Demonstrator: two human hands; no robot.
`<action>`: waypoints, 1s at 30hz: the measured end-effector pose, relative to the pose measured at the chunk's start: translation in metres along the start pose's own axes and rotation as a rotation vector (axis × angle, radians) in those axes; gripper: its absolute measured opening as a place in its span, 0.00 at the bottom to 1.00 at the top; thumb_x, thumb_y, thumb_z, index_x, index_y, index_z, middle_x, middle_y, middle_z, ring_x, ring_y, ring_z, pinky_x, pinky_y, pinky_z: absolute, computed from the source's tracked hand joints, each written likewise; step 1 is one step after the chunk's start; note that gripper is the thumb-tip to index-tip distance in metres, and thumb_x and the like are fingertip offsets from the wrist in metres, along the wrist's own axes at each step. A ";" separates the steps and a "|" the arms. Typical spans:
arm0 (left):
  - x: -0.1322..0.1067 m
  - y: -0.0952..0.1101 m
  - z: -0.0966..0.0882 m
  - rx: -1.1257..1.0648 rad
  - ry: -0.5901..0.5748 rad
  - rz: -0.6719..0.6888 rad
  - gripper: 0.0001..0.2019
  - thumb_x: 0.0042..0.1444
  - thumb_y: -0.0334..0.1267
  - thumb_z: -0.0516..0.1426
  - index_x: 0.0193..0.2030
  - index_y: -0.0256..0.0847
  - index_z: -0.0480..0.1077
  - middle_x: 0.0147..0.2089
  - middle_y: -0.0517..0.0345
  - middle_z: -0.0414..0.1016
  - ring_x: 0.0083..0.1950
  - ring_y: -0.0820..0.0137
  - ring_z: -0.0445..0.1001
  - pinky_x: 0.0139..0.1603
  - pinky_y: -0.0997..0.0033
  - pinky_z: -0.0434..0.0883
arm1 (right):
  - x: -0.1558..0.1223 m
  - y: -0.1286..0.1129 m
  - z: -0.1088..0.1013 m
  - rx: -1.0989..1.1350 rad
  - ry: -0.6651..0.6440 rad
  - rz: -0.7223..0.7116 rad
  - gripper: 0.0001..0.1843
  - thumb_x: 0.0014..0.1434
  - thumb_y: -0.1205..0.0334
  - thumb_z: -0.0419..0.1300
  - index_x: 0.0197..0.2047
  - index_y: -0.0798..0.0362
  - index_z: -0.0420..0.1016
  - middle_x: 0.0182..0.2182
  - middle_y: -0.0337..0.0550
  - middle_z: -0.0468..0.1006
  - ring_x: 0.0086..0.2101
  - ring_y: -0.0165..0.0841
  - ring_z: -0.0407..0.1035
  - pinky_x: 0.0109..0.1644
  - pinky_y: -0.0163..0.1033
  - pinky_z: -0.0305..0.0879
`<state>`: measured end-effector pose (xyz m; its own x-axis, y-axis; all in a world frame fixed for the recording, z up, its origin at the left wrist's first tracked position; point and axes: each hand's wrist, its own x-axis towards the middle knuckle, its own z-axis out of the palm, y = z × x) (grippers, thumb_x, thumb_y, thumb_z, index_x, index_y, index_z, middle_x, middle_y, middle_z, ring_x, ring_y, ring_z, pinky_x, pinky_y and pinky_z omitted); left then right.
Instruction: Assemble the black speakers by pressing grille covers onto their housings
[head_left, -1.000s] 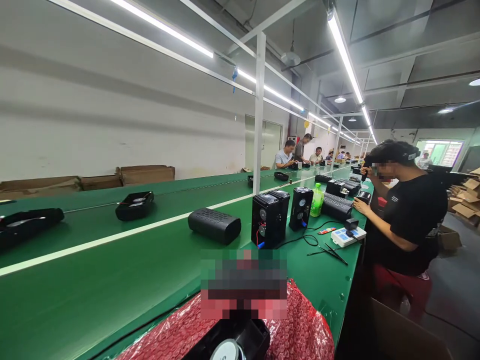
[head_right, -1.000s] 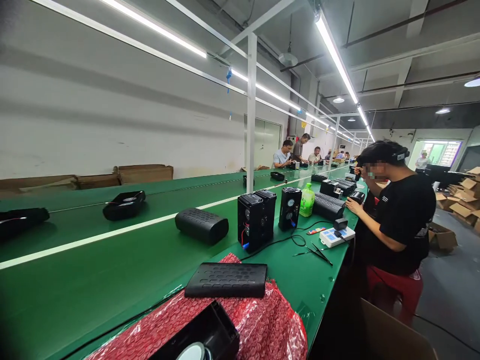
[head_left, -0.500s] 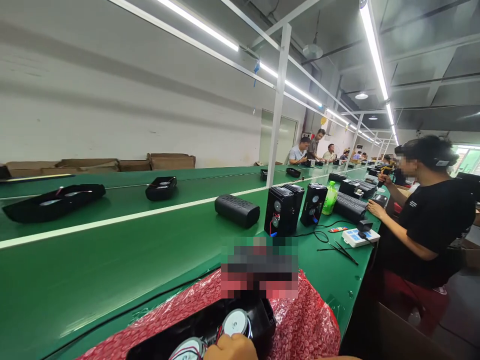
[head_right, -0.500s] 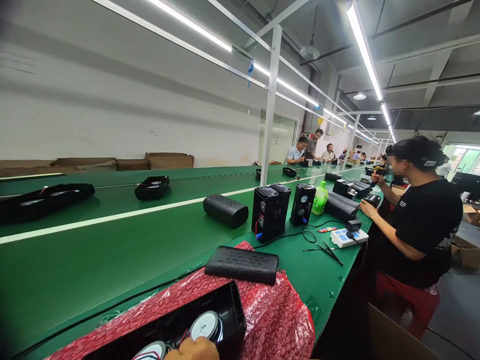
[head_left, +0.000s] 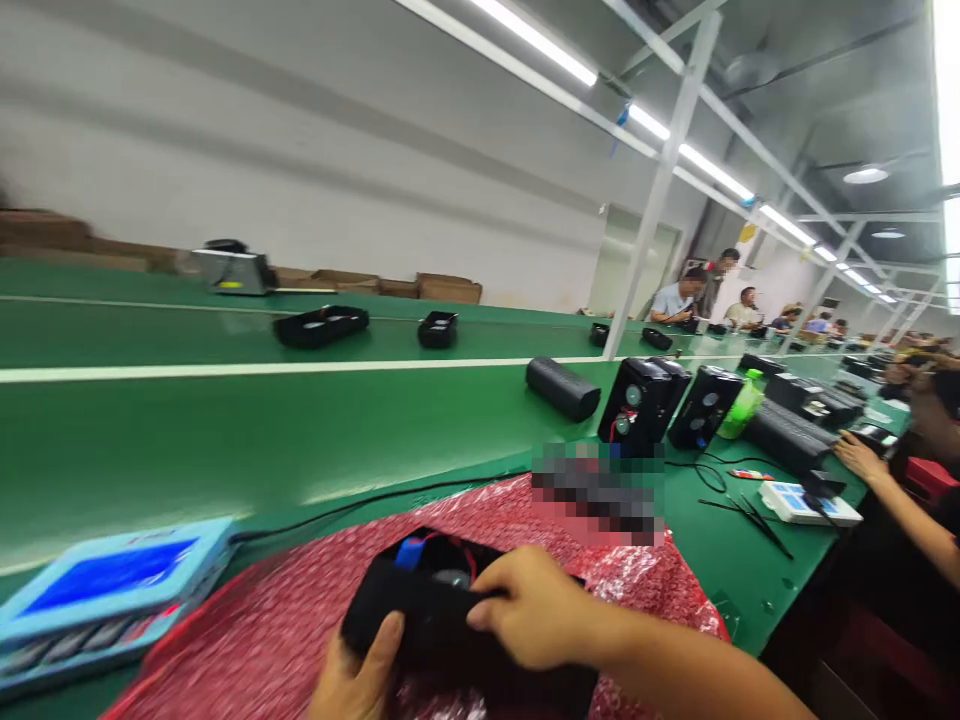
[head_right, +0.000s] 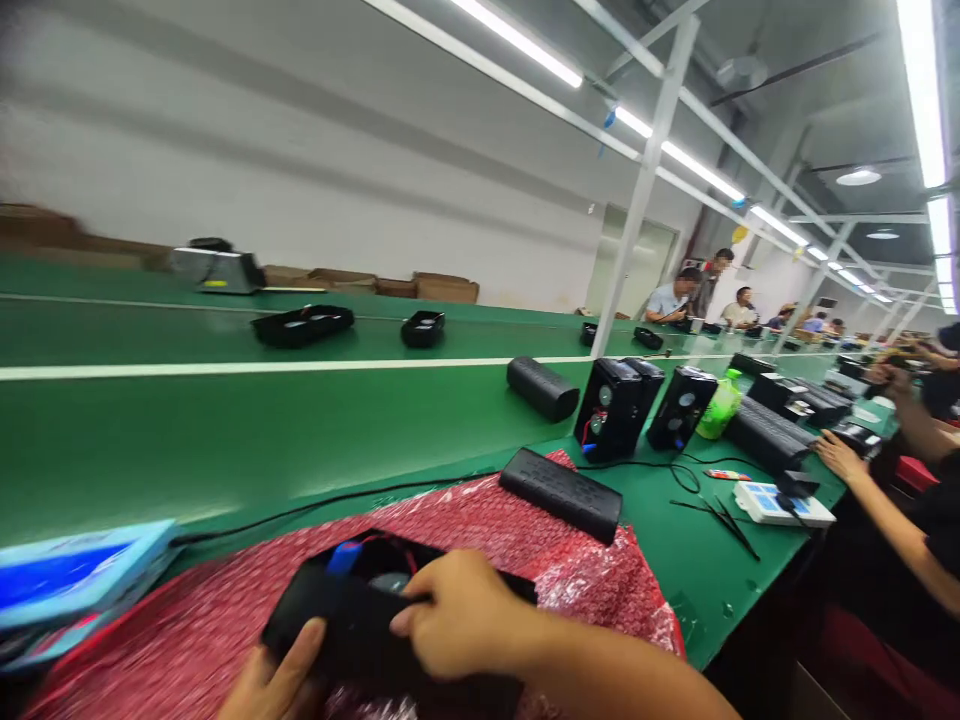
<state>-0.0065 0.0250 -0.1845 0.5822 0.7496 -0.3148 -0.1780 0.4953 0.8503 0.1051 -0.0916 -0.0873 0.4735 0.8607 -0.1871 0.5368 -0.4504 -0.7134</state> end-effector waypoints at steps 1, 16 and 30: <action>-0.009 0.004 0.005 -0.092 -0.057 0.012 0.34 0.37 0.48 0.68 0.52 0.45 0.63 0.43 0.56 0.76 0.49 0.53 0.73 0.49 0.57 0.73 | 0.000 0.003 -0.002 0.065 -0.014 -0.004 0.08 0.50 0.65 0.56 0.28 0.55 0.76 0.20 0.38 0.72 0.21 0.29 0.62 0.21 0.30 0.50; -0.035 0.004 0.015 -0.395 -0.285 -0.193 0.27 0.35 0.44 0.68 0.45 0.40 0.70 0.34 0.58 0.77 0.35 0.64 0.74 0.39 0.67 0.69 | -0.010 -0.006 0.013 0.589 -0.178 -0.027 0.22 0.48 0.46 0.59 0.40 0.55 0.75 0.35 0.46 0.76 0.37 0.39 0.70 0.42 0.43 0.65; -0.037 0.010 0.016 -0.264 -0.149 -0.291 0.23 0.40 0.44 0.66 0.41 0.34 0.68 0.29 0.48 0.78 0.31 0.55 0.77 0.33 0.57 0.74 | 0.035 0.069 -0.081 -0.315 0.210 -0.079 0.28 0.53 0.63 0.63 0.57 0.58 0.66 0.56 0.56 0.63 0.58 0.48 0.52 0.63 0.54 0.43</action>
<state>-0.0174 -0.0049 -0.1572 0.7430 0.4995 -0.4454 -0.1752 0.7875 0.5909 0.2153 -0.1120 -0.0884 0.5373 0.8430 0.0261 0.7500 -0.4635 -0.4718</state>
